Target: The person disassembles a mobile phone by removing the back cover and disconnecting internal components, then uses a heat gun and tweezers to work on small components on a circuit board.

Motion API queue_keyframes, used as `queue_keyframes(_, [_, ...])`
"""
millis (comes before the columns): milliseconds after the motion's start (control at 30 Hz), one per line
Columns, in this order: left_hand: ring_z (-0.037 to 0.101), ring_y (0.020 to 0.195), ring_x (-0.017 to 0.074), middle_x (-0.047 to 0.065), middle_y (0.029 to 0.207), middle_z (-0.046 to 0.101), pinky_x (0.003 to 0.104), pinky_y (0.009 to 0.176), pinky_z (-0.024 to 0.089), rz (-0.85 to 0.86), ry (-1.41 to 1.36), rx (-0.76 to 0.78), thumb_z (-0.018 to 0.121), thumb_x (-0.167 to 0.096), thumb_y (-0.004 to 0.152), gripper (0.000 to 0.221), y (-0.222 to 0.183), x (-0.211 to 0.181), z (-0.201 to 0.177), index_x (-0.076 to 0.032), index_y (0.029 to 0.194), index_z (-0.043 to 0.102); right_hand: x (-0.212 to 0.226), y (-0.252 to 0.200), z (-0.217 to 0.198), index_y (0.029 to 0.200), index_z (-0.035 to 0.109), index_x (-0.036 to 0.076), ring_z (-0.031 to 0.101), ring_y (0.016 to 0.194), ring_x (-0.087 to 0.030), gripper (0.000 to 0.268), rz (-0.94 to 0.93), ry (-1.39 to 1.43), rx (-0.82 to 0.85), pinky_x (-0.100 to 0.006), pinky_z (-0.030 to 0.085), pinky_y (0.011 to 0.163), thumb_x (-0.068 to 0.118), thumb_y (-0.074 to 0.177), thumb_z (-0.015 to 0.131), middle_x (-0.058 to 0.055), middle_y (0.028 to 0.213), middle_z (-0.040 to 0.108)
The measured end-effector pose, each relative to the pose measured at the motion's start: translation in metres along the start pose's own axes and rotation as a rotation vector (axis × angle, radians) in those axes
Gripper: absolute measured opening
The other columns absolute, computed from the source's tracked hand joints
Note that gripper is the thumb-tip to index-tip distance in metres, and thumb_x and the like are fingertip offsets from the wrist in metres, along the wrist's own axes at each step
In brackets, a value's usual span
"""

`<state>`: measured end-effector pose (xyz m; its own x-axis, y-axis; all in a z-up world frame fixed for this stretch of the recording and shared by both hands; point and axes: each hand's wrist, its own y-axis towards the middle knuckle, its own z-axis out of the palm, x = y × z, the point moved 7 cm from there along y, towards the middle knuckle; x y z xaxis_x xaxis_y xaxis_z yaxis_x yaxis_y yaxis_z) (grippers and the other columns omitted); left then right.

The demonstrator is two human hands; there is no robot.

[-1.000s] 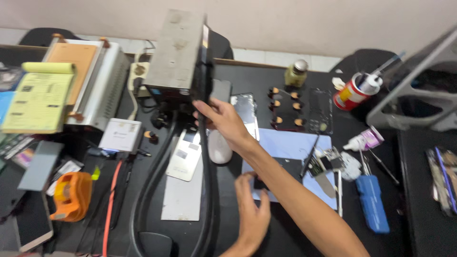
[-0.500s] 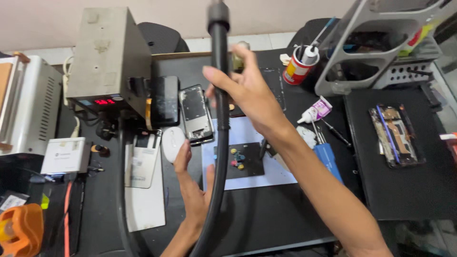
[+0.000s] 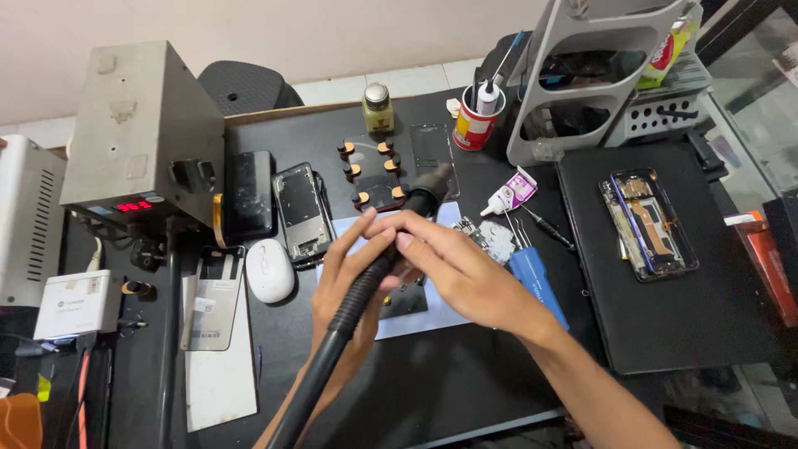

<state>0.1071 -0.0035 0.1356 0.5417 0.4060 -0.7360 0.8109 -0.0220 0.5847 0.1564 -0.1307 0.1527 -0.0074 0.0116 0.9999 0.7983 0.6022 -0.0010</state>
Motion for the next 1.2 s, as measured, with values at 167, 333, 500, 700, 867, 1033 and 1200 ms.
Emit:
queue_keyframes(167, [0.052, 0.14, 0.0393, 0.03, 0.148, 0.051, 0.049, 0.12, 0.042, -0.012, -0.206, -0.129, 0.046, -0.04, 0.112, 0.044, 0.014, 0.002, -0.04, 0.0, 0.131, 0.051, 0.011, -0.03, -0.019, 0.141, 0.059, 0.007, 0.072, 0.083, -0.008, 0.036, -0.089, -0.13, -0.128, -0.025, 0.058, 0.079, 0.013, 0.106, 0.056, -0.005, 0.102, 0.077])
queue_keyframes(333, [0.064, 0.125, 0.0312, 0.022, 0.127, 0.064, 0.047, 0.118, 0.048, -0.012, -0.559, -0.345, 0.041, -0.056, 0.111, 0.052, 0.036, 0.025, -0.1, -0.007, 0.126, 0.043, -0.034, -0.035, -0.061, 0.115, 0.074, 0.005, 0.071, 0.078, -0.01, 0.02, -0.065, -0.551, -0.411, -0.026, 0.055, 0.071, 0.013, 0.097, 0.068, -0.005, 0.09, 0.077])
queue_keyframes(500, [0.061, 0.101, 0.0275, 0.015, 0.098, 0.058, 0.051, 0.111, 0.047, -0.121, -0.784, -0.384, 0.035, -0.058, 0.103, 0.052, 0.028, 0.052, -0.133, -0.01, 0.119, 0.042, -0.089, -0.043, -0.073, 0.111, 0.071, 0.003, 0.066, 0.071, -0.018, 0.033, -0.045, -0.832, -0.5, -0.028, 0.053, 0.064, 0.017, 0.082, 0.08, -0.008, 0.081, 0.067])
queue_keyframes(700, [0.053, 0.084, 0.0266, 0.015, 0.086, 0.053, 0.05, 0.098, 0.049, -0.231, -0.859, -0.366, 0.033, -0.06, 0.109, 0.053, 0.013, 0.074, -0.12, -0.007, 0.114, 0.04, -0.129, -0.037, -0.089, 0.12, 0.069, 0.007, 0.069, 0.065, -0.018, 0.032, 0.152, -0.784, -0.546, -0.03, 0.05, 0.059, 0.018, 0.091, 0.073, -0.009, 0.074, 0.072])
queue_keyframes(867, [0.053, 0.088, 0.0267, 0.016, 0.089, 0.053, 0.048, 0.1, 0.048, -0.242, -0.91, -0.349, 0.032, -0.058, 0.111, 0.052, 0.01, 0.077, -0.115, -0.007, 0.114, 0.04, -0.135, -0.043, -0.094, 0.124, 0.067, 0.009, 0.073, 0.075, -0.021, 0.027, 0.166, -0.727, -0.615, -0.035, 0.05, 0.066, 0.016, 0.1, 0.058, -0.008, 0.09, 0.078])
queue_keyframes(1033, [0.054, 0.089, 0.0271, 0.015, 0.09, 0.053, 0.047, 0.1, 0.049, -0.243, -0.821, -0.333, 0.032, -0.058, 0.111, 0.049, 0.009, 0.071, -0.112, -0.01, 0.121, 0.038, -0.127, -0.043, -0.082, 0.124, 0.065, 0.006, 0.068, 0.096, -0.024, 0.024, -0.113, -0.919, -0.541, -0.036, 0.045, 0.091, 0.016, 0.103, 0.058, -0.007, 0.106, 0.075])
queue_keyframes(1200, [0.054, 0.088, 0.0266, 0.015, 0.089, 0.052, 0.045, 0.099, 0.048, -0.267, -0.855, -0.316, 0.033, -0.058, 0.111, 0.051, 0.009, 0.065, -0.106, -0.008, 0.119, 0.038, -0.13, -0.042, -0.067, 0.114, 0.069, 0.007, 0.066, 0.084, -0.02, 0.038, -0.074, -1.041, -0.589, -0.039, 0.04, 0.086, 0.027, 0.083, 0.081, -0.006, 0.097, 0.072])
